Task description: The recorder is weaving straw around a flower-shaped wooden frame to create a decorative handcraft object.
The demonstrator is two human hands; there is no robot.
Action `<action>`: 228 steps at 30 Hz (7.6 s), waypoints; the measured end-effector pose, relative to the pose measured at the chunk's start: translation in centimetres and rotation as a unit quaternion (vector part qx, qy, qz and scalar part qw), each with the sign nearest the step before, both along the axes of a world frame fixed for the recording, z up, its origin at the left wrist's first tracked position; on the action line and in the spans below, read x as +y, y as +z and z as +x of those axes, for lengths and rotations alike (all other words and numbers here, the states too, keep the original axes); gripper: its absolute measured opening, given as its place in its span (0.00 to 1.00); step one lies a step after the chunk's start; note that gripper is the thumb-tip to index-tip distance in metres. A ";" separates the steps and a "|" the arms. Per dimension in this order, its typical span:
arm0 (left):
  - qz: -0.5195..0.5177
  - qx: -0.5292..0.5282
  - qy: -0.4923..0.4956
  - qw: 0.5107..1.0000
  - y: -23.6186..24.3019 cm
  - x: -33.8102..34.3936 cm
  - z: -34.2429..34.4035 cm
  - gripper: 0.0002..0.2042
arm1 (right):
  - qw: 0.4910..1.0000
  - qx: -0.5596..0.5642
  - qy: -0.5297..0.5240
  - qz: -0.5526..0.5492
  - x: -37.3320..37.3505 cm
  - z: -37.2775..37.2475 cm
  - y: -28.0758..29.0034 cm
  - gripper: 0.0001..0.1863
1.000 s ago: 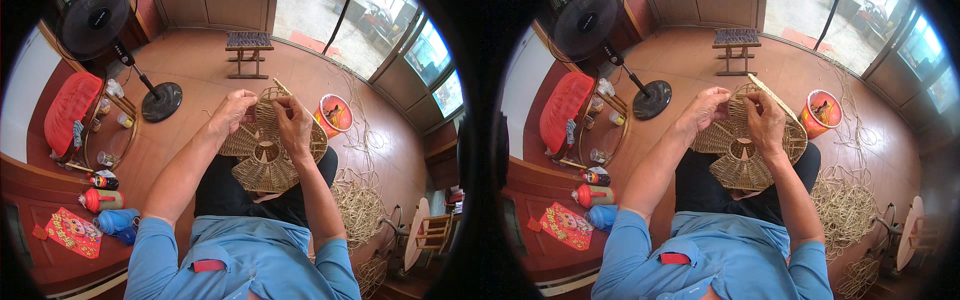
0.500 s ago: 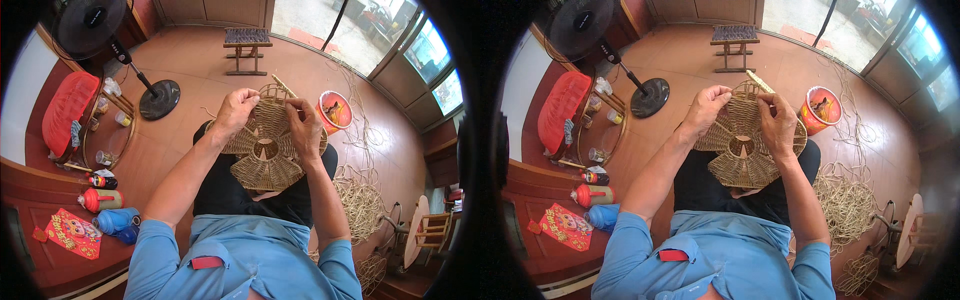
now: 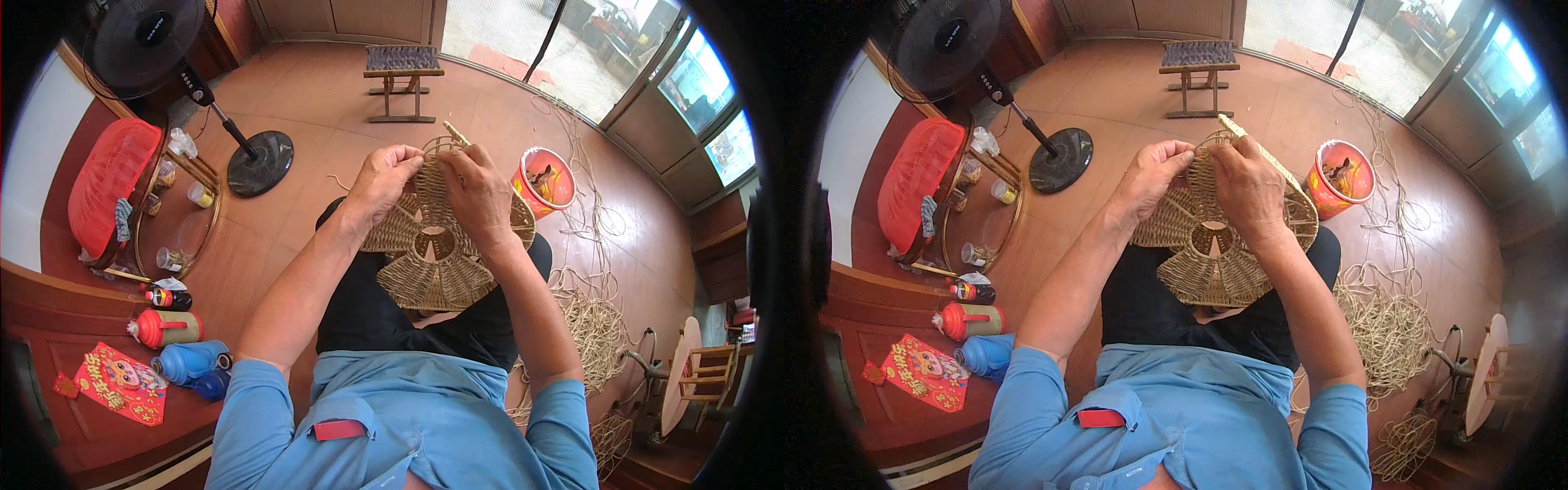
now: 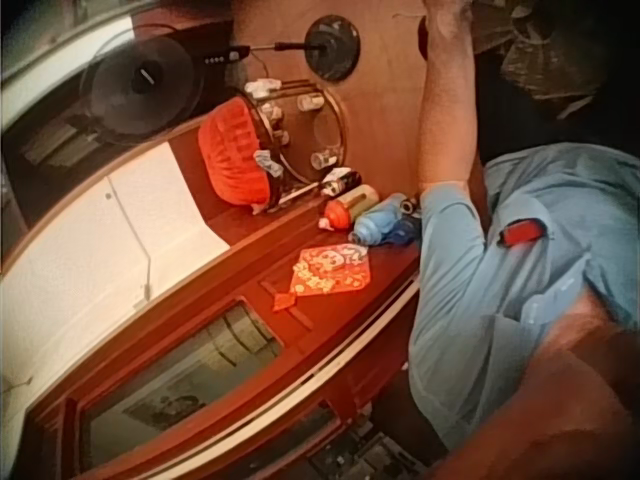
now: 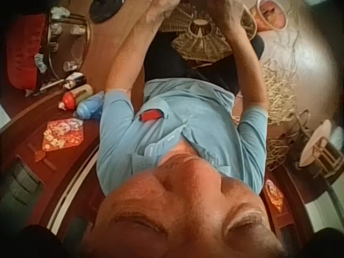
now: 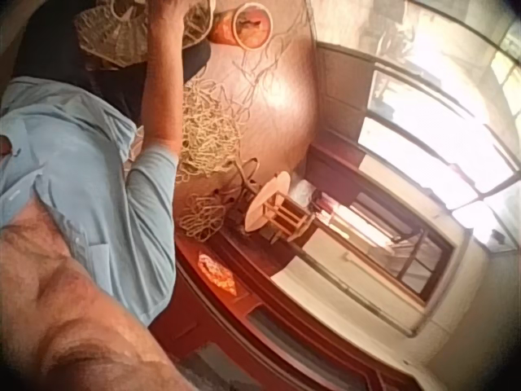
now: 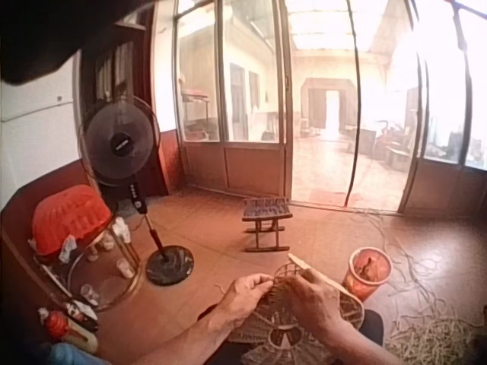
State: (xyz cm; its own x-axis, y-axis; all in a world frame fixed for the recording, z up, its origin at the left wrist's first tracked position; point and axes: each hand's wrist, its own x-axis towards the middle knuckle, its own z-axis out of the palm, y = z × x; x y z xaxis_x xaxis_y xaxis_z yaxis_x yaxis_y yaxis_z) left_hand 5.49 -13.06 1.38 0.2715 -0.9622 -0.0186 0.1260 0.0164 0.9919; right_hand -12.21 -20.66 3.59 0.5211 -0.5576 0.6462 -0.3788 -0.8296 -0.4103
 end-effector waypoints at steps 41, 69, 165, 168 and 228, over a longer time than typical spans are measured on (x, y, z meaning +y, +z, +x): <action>0.000 -0.133 -0.054 0.990 1.1 -1.9 0.9 0.08 | 0.994 -0.054 -0.035 0.091 -0.1 -2.3 -0.1 0.06; -0.015 -0.150 -0.138 0.979 2.4 -3.2 1.9 0.08 | 0.989 0.120 -0.063 0.058 -2.0 0.2 3.7 0.15; -0.023 -0.192 -0.056 0.979 0.8 -2.1 0.2 0.09 | 0.994 0.076 0.068 -0.046 -2.5 -1.7 0.8 0.07; -0.032 -0.125 -0.055 0.990 0.1 -1.9 0.4 0.12 | 0.995 0.081 0.057 -0.027 -1.9 -2.4 0.9 0.07; 0.041 -0.171 0.035 0.984 -3.3 7.1 4.7 0.21 | 0.856 -0.382 -0.143 0.317 -2.3 -16.9 -10.3 0.18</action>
State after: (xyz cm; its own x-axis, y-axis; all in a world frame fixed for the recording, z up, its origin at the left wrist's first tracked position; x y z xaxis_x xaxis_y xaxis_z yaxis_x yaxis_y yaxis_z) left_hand 10.23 -5.92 -1.96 0.3418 -0.9397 0.0088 -0.2130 -0.0683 0.9747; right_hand -29.08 -22.97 -6.72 -0.1353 -0.9567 0.2578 0.0494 -0.2664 -0.9626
